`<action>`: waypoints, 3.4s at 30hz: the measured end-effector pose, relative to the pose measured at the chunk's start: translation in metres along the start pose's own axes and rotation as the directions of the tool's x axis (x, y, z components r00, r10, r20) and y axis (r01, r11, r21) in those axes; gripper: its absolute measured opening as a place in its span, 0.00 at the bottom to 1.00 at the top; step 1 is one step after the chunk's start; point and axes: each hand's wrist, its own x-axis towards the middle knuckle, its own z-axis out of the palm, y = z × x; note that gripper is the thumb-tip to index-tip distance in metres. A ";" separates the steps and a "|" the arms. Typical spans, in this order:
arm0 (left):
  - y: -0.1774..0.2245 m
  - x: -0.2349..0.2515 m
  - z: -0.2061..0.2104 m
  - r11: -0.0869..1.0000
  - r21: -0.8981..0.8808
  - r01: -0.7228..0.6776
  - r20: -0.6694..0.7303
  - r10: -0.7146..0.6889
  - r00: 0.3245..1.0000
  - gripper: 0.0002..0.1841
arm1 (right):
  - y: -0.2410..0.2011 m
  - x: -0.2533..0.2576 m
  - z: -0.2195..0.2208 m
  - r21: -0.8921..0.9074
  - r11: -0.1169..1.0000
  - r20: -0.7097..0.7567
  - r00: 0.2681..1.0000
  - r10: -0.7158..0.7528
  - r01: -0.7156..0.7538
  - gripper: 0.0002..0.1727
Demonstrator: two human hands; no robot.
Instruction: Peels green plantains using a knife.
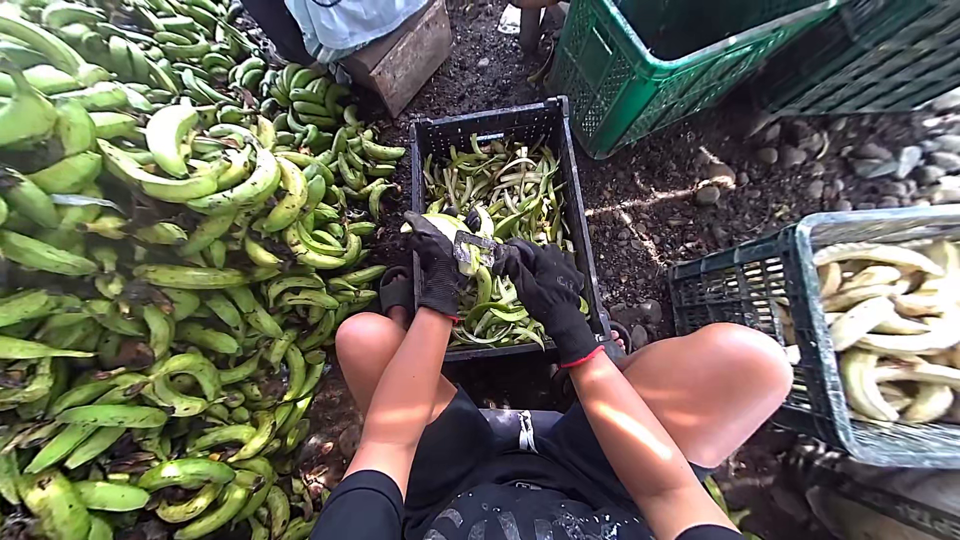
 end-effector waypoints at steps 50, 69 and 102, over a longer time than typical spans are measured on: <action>-0.003 -0.009 -0.005 0.781 0.108 -0.615 0.588 0.449 0.674 0.26 | 0.010 0.047 -0.022 0.079 0.987 0.135 0.983 0.125 -0.137 0.30; 0.015 0.019 -0.027 0.703 -0.432 0.565 0.705 -0.127 0.697 0.21 | 0.026 0.019 -0.009 -0.123 0.826 -0.243 0.790 -0.563 0.550 0.36; 0.012 0.013 -0.046 0.929 -0.324 0.180 0.634 0.072 0.770 0.26 | 0.024 0.026 -0.005 0.601 0.796 0.267 0.920 -0.288 0.075 0.20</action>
